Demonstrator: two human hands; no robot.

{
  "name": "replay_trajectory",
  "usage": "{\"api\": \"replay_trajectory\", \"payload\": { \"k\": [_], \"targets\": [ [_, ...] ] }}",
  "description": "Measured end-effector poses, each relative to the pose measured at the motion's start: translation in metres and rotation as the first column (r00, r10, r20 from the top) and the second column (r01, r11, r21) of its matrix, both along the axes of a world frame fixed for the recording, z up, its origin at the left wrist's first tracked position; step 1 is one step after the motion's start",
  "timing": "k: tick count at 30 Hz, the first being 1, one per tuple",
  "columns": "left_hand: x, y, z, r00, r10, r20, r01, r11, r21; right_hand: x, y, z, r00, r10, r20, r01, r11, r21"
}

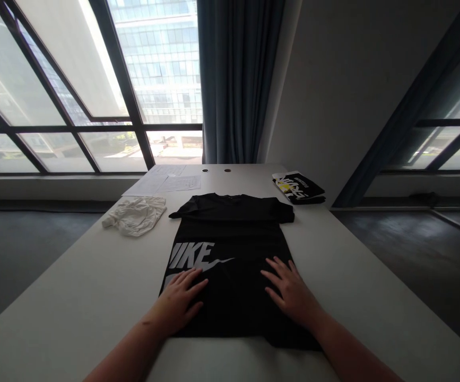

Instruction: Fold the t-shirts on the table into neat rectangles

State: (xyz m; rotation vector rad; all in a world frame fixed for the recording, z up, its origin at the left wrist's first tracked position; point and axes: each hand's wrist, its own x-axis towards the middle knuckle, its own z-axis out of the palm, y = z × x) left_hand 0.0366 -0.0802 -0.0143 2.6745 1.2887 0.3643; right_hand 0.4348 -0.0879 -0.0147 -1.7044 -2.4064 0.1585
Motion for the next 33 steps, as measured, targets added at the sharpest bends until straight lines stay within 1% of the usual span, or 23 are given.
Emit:
{"api": "replay_trajectory", "payload": {
  "k": [2,3,5,7,12,15,20,22,23,25,27,28,30,33],
  "targets": [
    [0.006,-0.026,-0.003,1.000,-0.002,-0.009,0.002,1.000,0.000,-0.012,-0.035,0.001,0.999,0.038,-0.021,-0.040,0.994,-0.098],
    [0.007,-0.035,-0.004,1.000,-0.009,-0.013,0.009,1.000,-0.007,-0.015,-0.048,0.001,0.999,0.040,-0.029,-0.043,0.990,-0.135],
    [0.005,-0.049,-0.004,0.999,-0.033,-0.016,0.033,0.999,-0.033,-0.015,-0.066,0.001,0.999,0.021,-0.031,-0.026,0.984,-0.177],
    [-0.001,-0.056,0.000,0.998,-0.059,-0.018,0.058,0.996,-0.062,-0.007,-0.073,0.001,1.000,-0.016,-0.018,0.013,0.982,-0.187],
    [-0.020,-0.062,0.007,0.992,-0.120,-0.038,0.116,0.988,-0.104,0.017,-0.071,0.000,0.992,-0.123,0.038,0.127,0.981,-0.145],
    [-0.027,-0.069,0.006,0.995,-0.085,-0.052,0.081,0.994,-0.072,0.020,-0.077,-0.005,0.984,-0.162,0.077,0.171,0.977,-0.131],
    [-0.036,-0.092,0.003,0.996,-0.048,-0.073,0.046,0.998,-0.037,0.016,-0.108,-0.019,0.984,-0.166,0.069,0.172,0.979,-0.105],
    [-0.039,-0.097,0.002,0.997,-0.041,-0.060,0.039,0.999,-0.025,0.016,-0.117,-0.019,0.982,-0.177,0.064,0.183,0.976,-0.115],
    [-0.038,-0.096,0.003,0.998,-0.029,-0.050,0.028,0.999,-0.017,0.015,-0.117,-0.017,0.981,-0.185,0.065,0.192,0.973,-0.127],
    [-0.030,-0.082,0.006,0.999,0.008,-0.032,-0.008,1.000,-0.001,0.008,-0.106,-0.006,0.978,-0.198,0.062,0.205,0.969,-0.136],
    [-0.008,-0.050,0.011,0.999,0.048,-0.022,-0.047,0.999,0.007,-0.007,-0.077,0.010,0.981,-0.191,0.043,0.195,0.974,-0.112],
    [0.008,-0.027,0.014,0.998,0.057,-0.023,-0.056,0.998,0.007,-0.018,-0.054,0.019,0.985,-0.169,0.028,0.171,0.981,-0.091],
    [0.048,0.026,0.022,0.994,0.091,-0.056,-0.091,0.996,-0.009,-0.044,0.001,0.034,0.991,-0.133,0.013,0.134,0.988,-0.082],
    [0.106,0.113,0.029,0.972,0.165,-0.168,-0.173,0.984,-0.035,-0.080,0.093,0.045,0.987,-0.156,0.025,0.158,0.984,-0.088]
  ]
}}
